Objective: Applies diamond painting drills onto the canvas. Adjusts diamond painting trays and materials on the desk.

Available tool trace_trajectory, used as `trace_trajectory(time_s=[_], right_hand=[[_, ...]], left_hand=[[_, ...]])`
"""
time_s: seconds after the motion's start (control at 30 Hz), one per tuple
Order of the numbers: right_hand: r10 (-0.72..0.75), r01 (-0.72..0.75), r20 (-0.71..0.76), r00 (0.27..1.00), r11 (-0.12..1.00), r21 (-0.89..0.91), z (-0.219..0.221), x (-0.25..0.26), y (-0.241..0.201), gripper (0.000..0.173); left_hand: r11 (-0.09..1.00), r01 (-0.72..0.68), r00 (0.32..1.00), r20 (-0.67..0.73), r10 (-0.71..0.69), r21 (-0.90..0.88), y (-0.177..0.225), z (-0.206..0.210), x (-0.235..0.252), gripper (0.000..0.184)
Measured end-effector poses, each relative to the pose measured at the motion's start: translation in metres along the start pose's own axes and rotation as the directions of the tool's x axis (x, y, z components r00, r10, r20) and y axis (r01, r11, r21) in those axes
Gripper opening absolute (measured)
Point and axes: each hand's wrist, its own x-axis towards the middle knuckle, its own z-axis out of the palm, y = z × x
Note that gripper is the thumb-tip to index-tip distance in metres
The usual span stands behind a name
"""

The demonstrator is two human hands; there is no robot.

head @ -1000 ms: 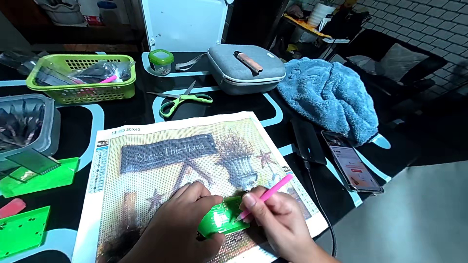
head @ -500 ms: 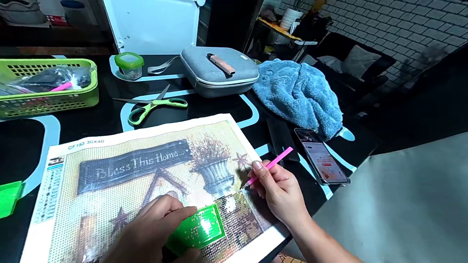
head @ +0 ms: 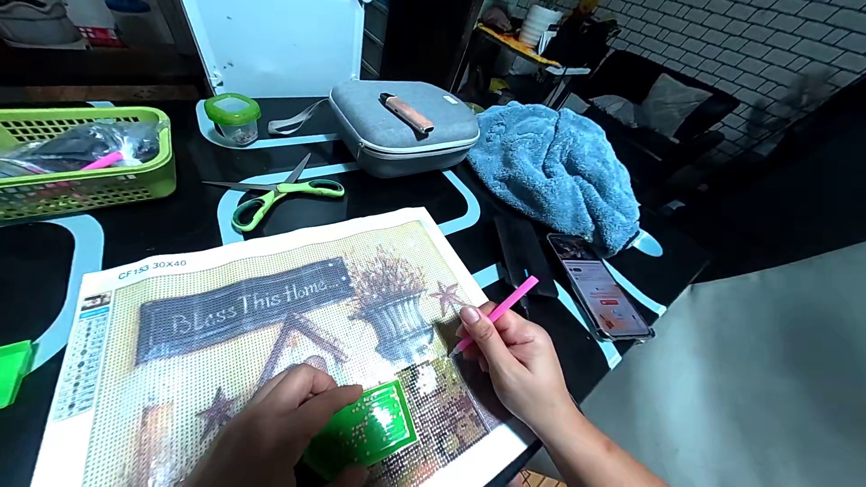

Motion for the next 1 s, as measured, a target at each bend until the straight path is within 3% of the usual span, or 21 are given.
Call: trace_trajectory(time_s=[0.3,0.43,0.57,0.77,1.0], right_hand=[[-0.196,0.204,0.059,0.979,0.962,-0.183,-0.001,-0.004,0.001,0.032],[0.108,-0.11,0.039,0.993,0.993,0.038,-0.01,0.002,-0.002,0.03],[0.196,-0.184,-0.023,0.98,0.95,0.251,0.002,0.003,-0.011,0.035],[0.049,-0.086,0.132,0.99,0.953,0.292,0.032,-0.01,-0.025,0.029],[-0.213,0.18,0.216,0.953,0.97,0.162,0.047,-0.015,-0.027,0.033]], left_hand=[[0.999,-0.033,0.999,-0.024,0.033,0.0,-0.003,0.002,-0.001,0.047],[0.999,-0.054,0.997,-0.051,0.054,0.004,-0.005,0.004,-0.002,0.048],[0.998,-0.062,0.994,-0.087,0.064,0.029,-0.007,0.008,-0.003,0.048],[0.983,-0.146,0.963,-0.212,0.167,0.112,-0.017,0.02,-0.003,0.049],[0.979,-0.141,0.951,-0.254,0.175,0.149,-0.019,0.025,-0.003,0.048]])
